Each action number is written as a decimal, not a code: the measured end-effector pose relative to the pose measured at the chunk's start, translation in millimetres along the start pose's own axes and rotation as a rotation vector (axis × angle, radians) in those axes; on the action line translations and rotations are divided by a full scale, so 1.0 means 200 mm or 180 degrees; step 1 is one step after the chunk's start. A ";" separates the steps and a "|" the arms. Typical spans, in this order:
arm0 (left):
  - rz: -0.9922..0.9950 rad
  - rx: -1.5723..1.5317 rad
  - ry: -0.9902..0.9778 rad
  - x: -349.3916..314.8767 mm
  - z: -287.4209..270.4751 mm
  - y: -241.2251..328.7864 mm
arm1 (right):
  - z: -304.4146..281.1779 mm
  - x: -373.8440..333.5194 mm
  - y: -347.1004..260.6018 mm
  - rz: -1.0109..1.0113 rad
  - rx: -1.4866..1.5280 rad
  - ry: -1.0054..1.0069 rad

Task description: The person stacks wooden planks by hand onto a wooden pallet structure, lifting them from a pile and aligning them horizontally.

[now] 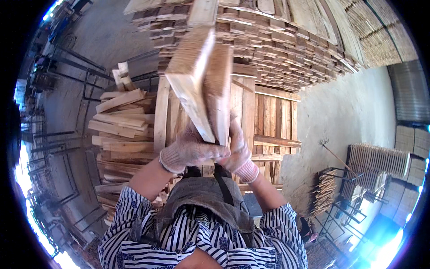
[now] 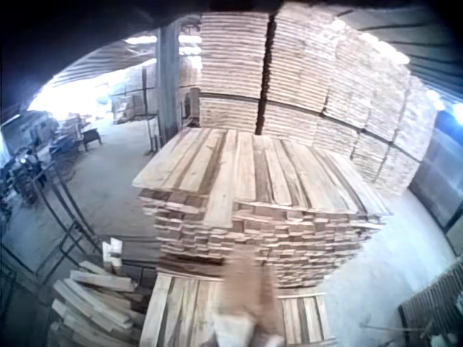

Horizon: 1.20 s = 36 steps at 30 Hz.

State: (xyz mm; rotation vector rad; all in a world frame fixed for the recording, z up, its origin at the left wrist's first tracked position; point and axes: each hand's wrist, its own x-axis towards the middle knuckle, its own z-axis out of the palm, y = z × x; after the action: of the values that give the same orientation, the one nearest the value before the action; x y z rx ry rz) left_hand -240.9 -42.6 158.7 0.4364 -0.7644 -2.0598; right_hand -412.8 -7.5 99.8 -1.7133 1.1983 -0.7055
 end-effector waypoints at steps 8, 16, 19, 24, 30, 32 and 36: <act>0.1451 0.3511 0.0307 -0.09 -0.42 -0.35 | 0.26 0.06 0.03 -0.0688 -0.1095 0.0013; 0.0653 0.5965 0.0885 -0.21 -0.13 -0.26 | 0.29 -0.38 0.14 0.1010 -0.0234 -0.1370; 0.0015 0.6588 0.1144 -0.22 -0.25 -0.44 | 0.35 -0.69 0.38 0.1853 0.0739 -0.1244; -0.1072 0.7093 0.0721 -0.30 -0.67 -0.92 | 0.31 -0.74 0.42 0.2340 0.0500 -0.1331; -0.1171 0.6772 0.0652 -0.31 -0.77 -1.00 | 0.23 -0.70 0.49 0.2682 0.0734 -0.0967; -0.1243 0.6735 0.0597 -0.30 -0.71 -0.94 | 0.21 -0.72 0.47 0.2815 0.0800 -0.0933; -0.1198 0.6916 0.0632 -0.30 -0.79 -0.98 | 0.25 -0.66 0.54 0.2522 0.0964 -0.1248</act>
State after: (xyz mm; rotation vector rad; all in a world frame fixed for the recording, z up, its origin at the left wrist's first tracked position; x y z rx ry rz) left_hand -239.3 34.9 -87.1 1.8755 -2.6218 -0.4998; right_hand -463.6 119.8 -13.3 -0.9381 1.2691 -0.0499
